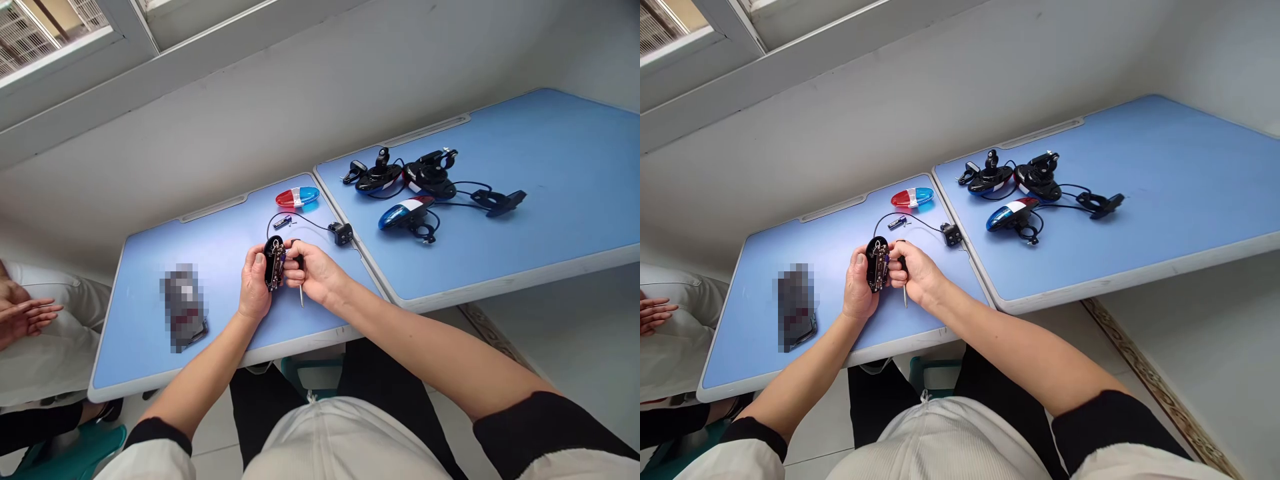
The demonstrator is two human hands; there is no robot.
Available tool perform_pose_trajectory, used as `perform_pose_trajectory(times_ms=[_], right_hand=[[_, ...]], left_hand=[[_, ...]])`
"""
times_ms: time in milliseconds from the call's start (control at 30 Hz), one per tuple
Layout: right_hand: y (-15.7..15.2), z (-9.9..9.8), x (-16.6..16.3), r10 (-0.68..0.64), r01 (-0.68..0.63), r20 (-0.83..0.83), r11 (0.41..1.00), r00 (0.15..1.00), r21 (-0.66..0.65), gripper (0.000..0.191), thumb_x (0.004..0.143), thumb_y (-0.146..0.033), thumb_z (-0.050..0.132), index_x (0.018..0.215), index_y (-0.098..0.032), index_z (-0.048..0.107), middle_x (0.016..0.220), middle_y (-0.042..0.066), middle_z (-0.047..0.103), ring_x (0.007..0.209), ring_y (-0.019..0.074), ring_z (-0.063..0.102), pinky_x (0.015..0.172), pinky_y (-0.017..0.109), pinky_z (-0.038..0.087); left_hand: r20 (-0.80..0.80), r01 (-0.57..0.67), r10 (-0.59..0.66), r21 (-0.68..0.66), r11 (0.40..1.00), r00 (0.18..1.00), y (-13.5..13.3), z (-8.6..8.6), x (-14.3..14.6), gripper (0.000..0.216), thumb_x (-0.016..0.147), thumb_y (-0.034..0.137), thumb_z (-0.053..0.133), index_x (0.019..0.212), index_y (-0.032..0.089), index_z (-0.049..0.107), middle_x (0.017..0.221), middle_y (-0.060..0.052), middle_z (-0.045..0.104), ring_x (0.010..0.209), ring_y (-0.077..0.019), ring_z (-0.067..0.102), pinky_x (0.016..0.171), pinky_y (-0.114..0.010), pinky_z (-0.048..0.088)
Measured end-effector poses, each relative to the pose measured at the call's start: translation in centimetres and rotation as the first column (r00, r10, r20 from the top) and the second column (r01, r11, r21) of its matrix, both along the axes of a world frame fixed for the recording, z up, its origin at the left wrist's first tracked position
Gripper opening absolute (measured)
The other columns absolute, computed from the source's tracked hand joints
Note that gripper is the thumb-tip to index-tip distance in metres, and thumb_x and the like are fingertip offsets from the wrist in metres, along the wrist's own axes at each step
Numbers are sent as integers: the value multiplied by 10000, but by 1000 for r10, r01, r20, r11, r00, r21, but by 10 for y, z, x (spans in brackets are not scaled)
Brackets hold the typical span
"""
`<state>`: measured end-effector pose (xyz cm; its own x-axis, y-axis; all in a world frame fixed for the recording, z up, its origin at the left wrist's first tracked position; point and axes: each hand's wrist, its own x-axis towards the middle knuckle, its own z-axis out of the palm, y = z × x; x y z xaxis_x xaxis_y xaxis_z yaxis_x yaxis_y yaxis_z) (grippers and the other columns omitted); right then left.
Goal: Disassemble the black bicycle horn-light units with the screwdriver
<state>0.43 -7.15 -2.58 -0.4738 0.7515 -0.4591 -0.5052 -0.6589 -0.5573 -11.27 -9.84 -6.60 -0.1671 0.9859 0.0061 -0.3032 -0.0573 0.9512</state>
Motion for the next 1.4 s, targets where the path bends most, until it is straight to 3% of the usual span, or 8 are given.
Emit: perform_pose_trajectory(times_ms=[133, 233, 300, 433, 700, 900, 1067, 1400], right_hand=[[-4, -9, 1, -63, 60, 66, 997, 996, 42, 334, 494, -65, 442, 789, -222, 448, 423, -114, 324, 346, 40, 190, 364, 176, 114], [-5, -12, 3, -44, 41, 64, 998, 997, 47, 253, 552, -86, 492, 766, -212, 446, 430, -102, 354, 357, 35, 202, 367, 171, 111], [-5, -12, 4, -17, 15, 41, 999, 999, 48, 164, 666, -191, 579, 766, -204, 450, 450, -89, 392, 364, 28, 215, 369, 165, 118], [-6, -14, 4, -23, 24, -10, 995, 1000, 98, 392, 670, -397, 745, 746, -208, 409, 465, -107, 389, 372, 12, 212, 376, 149, 131], [-11, -20, 0, -49, 49, -11, 997, 999, 57, 255, 606, -145, 675, 790, -190, 503, 444, -108, 396, 368, 24, 236, 377, 160, 136], [-7, -13, 5, 20, -21, -71, 1000, 997, -5, 171, 702, -232, 607, 656, -190, 449, 440, -77, 401, 357, 31, 238, 356, 168, 135], [-6, -10, 4, -34, 32, -63, 999, 997, -24, 193, 707, -216, 676, 820, -210, 520, 448, -99, 395, 363, 28, 220, 364, 148, 153], [-8, -10, -1, -68, 63, -104, 997, 992, -50, 149, 735, -172, 661, 810, -180, 532, 449, -101, 371, 359, 22, 216, 357, 144, 147]], left_hand=[[18, 8, -8, -14, 1000, 1000, 2, 2, 1, 466, 733, 620, 610, 952, 214, 539, 714, 28, 526, 544, -92, 477, 456, -212, 403], [13, 32, -31, -32, 999, 999, 3, 3, 1, 454, 753, 611, 592, 965, 216, 523, 696, 32, 529, 520, -93, 488, 448, -216, 409], [15, 48, -47, -43, 998, 999, 3, 2, 0, 449, 767, 606, 577, 981, 216, 516, 710, 28, 543, 522, -95, 500, 441, -212, 410], [28, 30, -29, -52, 998, 999, 3, 1, 0, 439, 761, 595, 593, 966, 213, 528, 730, 27, 542, 538, -88, 502, 423, -195, 398], [42, 15, -12, -72, 997, 999, 3, 3, 1, 450, 755, 608, 588, 949, 209, 522, 722, 29, 541, 524, -88, 503, 424, -205, 417], [33, 35, -32, -77, 996, 999, 2, 5, 1, 451, 768, 612, 569, 957, 205, 524, 699, 34, 522, 516, -84, 501, 414, -195, 414], [32, 29, -26, -85, 996, 999, 2, 4, 0, 463, 759, 607, 582, 971, 200, 519, 707, 32, 515, 522, -84, 499, 404, -188, 414], [14, 11, -10, -38, 999, 1000, 3, 1, 0, 422, 783, 597, 561, 950, 210, 533, 745, 15, 537, 571, -98, 498, 453, -204, 420]])
